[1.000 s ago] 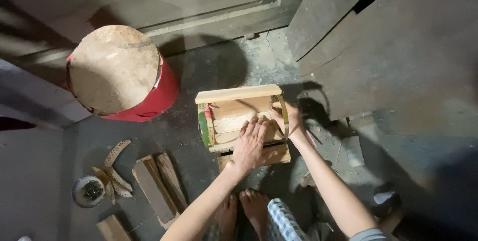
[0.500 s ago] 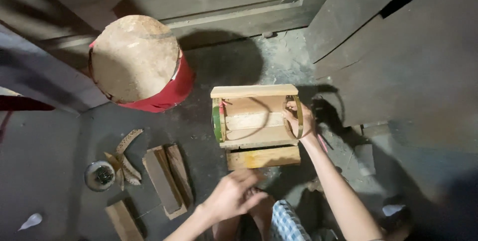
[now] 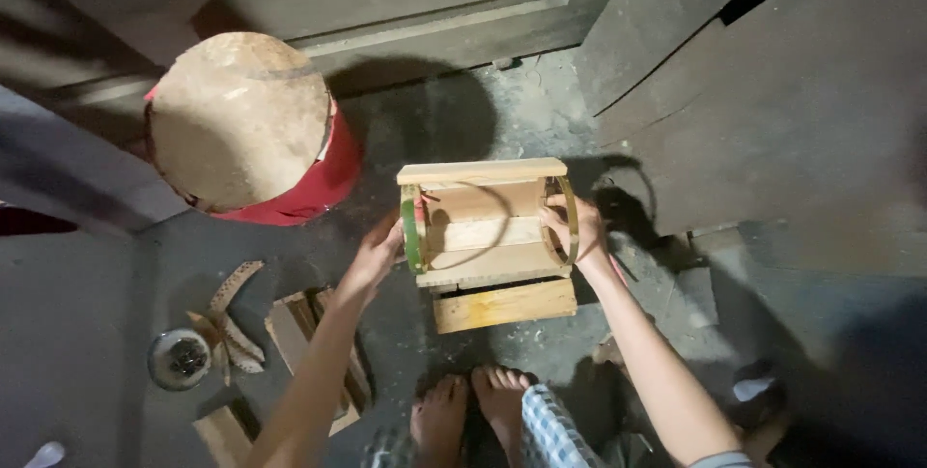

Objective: Assembling a small wooden box by aligning slats and hammering nails into them.

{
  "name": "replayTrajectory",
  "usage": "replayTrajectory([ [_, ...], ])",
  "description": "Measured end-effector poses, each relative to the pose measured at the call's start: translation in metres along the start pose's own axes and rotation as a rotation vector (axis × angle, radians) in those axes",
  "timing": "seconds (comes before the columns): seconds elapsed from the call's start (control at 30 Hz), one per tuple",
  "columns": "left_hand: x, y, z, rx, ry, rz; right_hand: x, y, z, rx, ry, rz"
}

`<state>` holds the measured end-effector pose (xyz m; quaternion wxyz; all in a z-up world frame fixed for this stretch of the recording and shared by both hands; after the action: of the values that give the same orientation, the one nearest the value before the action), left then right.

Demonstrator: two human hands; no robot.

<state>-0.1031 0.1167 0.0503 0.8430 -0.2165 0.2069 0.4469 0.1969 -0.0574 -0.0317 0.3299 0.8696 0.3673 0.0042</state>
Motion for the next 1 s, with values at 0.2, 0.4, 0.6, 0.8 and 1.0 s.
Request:
replayTrajectory([
  [0.2,0.042,0.013,-0.053,-0.022,-0.104,0.074,0.000,0.001,-0.009,-0.046,-0.145,-0.022],
  [0.4,0.030,0.006,-0.042,-0.040,-0.100,0.141,-0.010,0.009,-0.020,0.019,-0.206,-0.066],
  [0.6,0.025,0.010,-0.041,-0.060,-0.063,0.173,-0.009,0.013,-0.025,0.107,-0.219,-0.101],
  [0.8,0.001,0.000,-0.004,-0.078,-0.084,0.156,-0.025,0.022,-0.046,0.057,-0.073,-0.073],
  [1.0,0.002,0.003,0.000,-0.079,-0.076,0.139,-0.033,0.027,-0.079,0.010,-0.069,-0.101],
])
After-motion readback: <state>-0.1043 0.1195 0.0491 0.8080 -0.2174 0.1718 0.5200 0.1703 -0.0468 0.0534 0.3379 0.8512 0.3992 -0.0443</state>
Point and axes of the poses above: each hand's wrist, its own x-axis towards the middle knuckle, its own y-axis out of the back of the hand, z = x × y, the point moved 1 cm from there along x, towards the middle knuckle, and after that the axes turned 6 degrees about -x, right-handed, at the moved point
